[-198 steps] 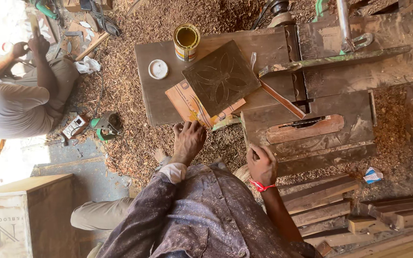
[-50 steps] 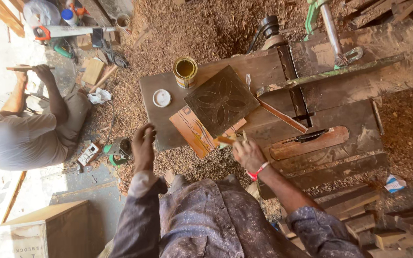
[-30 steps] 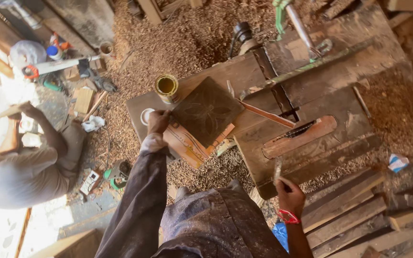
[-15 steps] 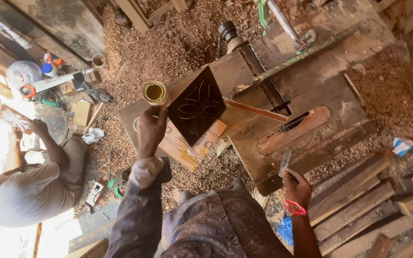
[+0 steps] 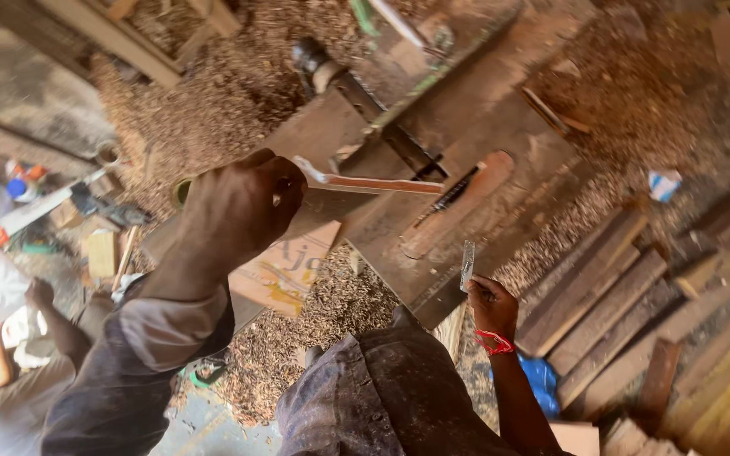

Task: The person applies a finish to a wooden board by hand and using a tool, dipping it into a can of liquid and spreading it across the surface of the wood.

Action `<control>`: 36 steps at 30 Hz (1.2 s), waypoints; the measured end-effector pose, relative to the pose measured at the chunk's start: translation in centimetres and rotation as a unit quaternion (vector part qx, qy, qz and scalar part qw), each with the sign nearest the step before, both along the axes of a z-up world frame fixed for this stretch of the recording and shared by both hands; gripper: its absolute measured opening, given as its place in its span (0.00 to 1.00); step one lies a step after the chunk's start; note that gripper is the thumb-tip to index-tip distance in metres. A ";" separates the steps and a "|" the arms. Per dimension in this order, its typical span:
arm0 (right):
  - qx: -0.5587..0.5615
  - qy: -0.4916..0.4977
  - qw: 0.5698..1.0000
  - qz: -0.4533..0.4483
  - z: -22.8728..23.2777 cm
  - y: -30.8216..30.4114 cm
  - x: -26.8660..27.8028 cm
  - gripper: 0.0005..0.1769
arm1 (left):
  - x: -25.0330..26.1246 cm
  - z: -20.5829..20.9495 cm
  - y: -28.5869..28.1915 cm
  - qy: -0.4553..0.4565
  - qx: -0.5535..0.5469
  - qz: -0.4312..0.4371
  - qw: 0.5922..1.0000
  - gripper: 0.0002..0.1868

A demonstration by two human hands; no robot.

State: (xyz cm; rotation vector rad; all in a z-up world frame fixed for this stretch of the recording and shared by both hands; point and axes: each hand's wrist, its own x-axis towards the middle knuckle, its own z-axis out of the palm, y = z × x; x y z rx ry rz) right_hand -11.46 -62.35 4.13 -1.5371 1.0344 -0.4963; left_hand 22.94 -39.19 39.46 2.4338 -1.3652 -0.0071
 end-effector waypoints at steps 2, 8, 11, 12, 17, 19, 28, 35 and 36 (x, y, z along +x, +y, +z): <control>-0.015 0.015 0.999 -0.025 -0.6 -0.5 -1.6 0.12 | -0.2 -0.2 -2.1 0.084 -0.006 -0.019 0.996 0.08; 0.010 0.012 0.996 -0.092 -2.4 -2.0 -6.1 0.14 | -0.5 -4.7 -8.1 0.303 -0.096 0.007 0.948 0.10; 0.043 0.006 0.992 -0.120 -2.6 -3.2 -7.6 0.15 | 0.6 -8.2 -10.8 0.413 -0.199 0.040 0.888 0.12; 0.034 0.011 0.992 -0.123 -2.6 -3.4 -7.9 0.15 | 1.2 -9.3 -11.3 0.453 -0.220 0.076 0.861 0.12; 0.018 0.031 0.991 -0.129 -2.4 -4.5 -8.7 0.15 | 3.0 -15.2 -13.0 0.509 -0.346 0.161 0.771 0.12; 0.034 0.033 0.990 -0.135 -2.4 -5.1 -8.7 0.15 | 2.9 -17.5 -13.9 0.493 -0.363 0.199 0.765 0.13; 0.018 0.004 0.992 -0.124 -2.9 -8.6 -8.4 0.14 | 4.0 -25.1 -13.3 0.454 -0.422 0.309 0.722 0.13; 0.036 0.019 0.992 -0.120 -3.1 -9.4 -7.8 0.15 | 6.9 -31.9 -9.4 0.451 -0.423 0.328 0.714 0.13; 0.033 0.017 0.993 -0.116 -3.2 -9.4 -7.8 0.15 | 7.2 -32.7 -9.1 0.448 -0.425 0.328 0.715 0.13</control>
